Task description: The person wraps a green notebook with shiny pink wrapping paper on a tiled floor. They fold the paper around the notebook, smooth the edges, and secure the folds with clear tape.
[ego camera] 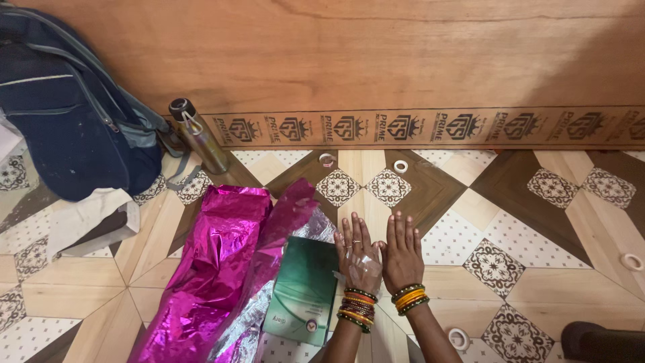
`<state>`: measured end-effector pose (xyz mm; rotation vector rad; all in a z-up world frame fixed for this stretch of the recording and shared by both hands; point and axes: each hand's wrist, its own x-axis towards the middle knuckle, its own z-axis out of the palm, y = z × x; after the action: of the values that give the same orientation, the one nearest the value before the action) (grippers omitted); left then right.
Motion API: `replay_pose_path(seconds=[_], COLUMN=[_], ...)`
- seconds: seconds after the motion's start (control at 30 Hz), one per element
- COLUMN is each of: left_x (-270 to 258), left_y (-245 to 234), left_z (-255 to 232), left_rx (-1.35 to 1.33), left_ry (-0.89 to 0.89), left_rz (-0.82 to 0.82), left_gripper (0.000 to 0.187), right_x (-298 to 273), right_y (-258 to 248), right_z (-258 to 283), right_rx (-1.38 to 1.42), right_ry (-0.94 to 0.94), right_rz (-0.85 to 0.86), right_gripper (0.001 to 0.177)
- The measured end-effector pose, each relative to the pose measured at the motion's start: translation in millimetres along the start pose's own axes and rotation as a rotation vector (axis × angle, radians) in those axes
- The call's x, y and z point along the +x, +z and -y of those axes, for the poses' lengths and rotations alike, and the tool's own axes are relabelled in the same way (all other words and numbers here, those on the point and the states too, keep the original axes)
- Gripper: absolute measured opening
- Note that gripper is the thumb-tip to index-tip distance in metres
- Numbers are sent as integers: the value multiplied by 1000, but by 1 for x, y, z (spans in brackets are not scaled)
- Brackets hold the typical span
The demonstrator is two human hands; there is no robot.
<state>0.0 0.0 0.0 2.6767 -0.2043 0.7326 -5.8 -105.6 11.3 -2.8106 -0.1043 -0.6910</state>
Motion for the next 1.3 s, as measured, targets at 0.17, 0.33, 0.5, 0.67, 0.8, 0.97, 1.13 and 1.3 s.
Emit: replay_pose_path(seconds=[0.17, 0.33, 0.5, 0.67, 0.8, 0.97, 1.13, 1.3], left_x=[-1, -1, -2, -2, -1, -2, -2, -2], left_y=[1, 2, 2, 3, 4, 3, 3, 3], left_z=[0, 1, 2, 2, 3, 2, 2, 3], left_rx=[-6, -10, -13, 29, 22, 12, 13, 8], left_ry=[10, 19, 21, 18, 16, 11, 9, 14], left_rz=[-25, -36, -21, -5, -2, -1, -9, -1], left_gripper=[72, 70, 70, 71, 71, 71, 70, 71], right_x=[-1, 0, -1, -1, -1, -2, -2, -2], right_y=[-1, 0, 0, 2, 3, 5, 5, 4], right_z=[0, -1, 0, -1, -2, -3, -3, -2], right_rx=[-8, -23, -28, -21, -25, -34, -41, -27], right_ry=[-16, -18, -16, -20, -16, -24, -26, -27], right_rz=[-22, -27, -24, -28, -20, -28, -30, -35], right_gripper=[65, 64, 65, 65, 65, 66, 65, 66])
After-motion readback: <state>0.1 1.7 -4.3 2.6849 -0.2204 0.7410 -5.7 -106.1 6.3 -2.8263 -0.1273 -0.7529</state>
